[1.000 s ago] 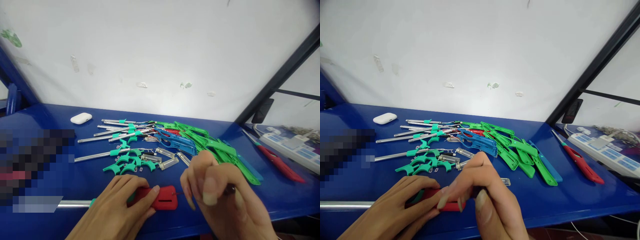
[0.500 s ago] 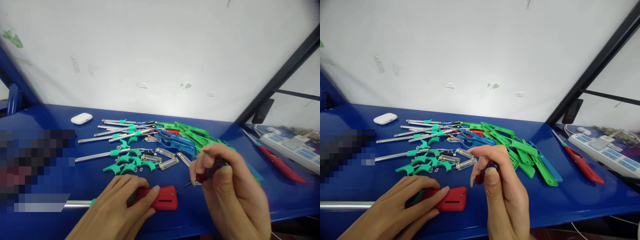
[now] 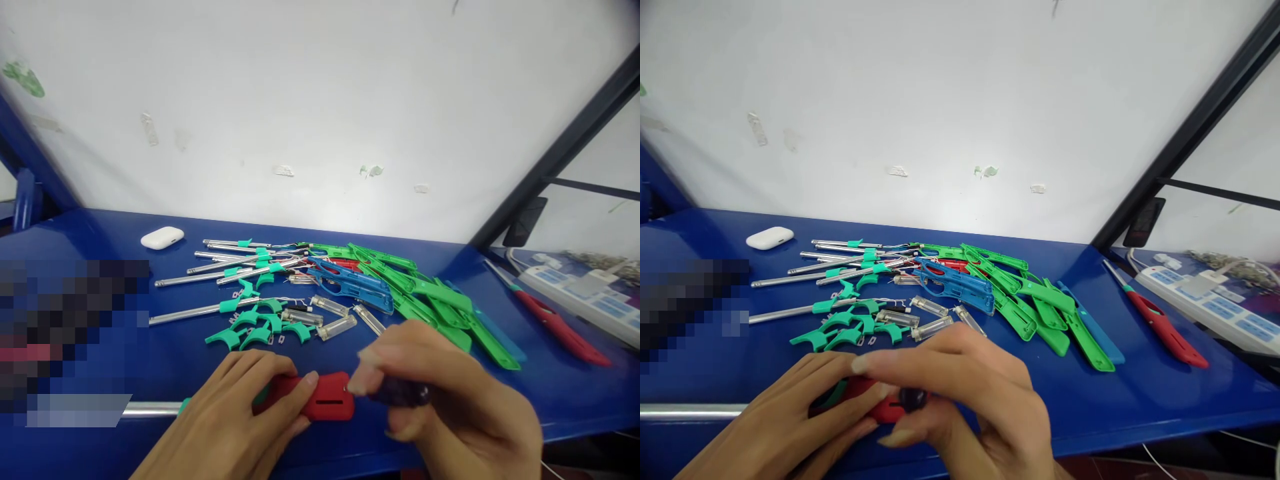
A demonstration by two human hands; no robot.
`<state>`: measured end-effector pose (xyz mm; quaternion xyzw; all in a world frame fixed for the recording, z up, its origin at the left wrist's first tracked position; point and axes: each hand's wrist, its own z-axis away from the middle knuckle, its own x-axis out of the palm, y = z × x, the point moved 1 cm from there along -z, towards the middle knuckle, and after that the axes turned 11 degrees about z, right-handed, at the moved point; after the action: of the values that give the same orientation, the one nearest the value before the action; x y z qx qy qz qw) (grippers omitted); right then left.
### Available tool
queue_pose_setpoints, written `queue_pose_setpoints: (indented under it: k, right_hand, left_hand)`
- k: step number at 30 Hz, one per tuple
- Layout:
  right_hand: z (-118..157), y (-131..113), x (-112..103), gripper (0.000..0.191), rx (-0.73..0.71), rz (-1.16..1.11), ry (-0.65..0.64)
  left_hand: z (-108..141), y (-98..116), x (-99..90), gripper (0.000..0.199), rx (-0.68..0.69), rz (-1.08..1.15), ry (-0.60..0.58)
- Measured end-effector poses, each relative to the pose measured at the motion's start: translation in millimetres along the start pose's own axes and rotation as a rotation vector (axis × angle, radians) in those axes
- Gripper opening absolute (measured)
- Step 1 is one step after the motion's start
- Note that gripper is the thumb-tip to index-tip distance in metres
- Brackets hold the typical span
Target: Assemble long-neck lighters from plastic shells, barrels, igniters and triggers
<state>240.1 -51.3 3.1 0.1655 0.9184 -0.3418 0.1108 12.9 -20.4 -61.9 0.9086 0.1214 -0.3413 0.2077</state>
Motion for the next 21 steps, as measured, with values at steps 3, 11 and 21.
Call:
queue_pose_setpoints:
  k: [3,11,21]
  right_hand:
    - [3.1,3.5,-7.4,0.054,-0.03,0.185,0.099]
    - [5.3,-6.8,-18.0,0.046,0.049,0.242,0.098]
    - [-4.3,-7.5,-22.7,0.029,0.013,0.241,0.197]
  left_hand:
    - [-4.5,1.9,-2.3,0.041,0.004,-0.025,-0.017]
    - [0.3,1.8,-1.5,0.038,-0.024,0.018,-0.017]
    - [1.8,1.0,-2.9,0.04,-0.042,0.026,-0.055]
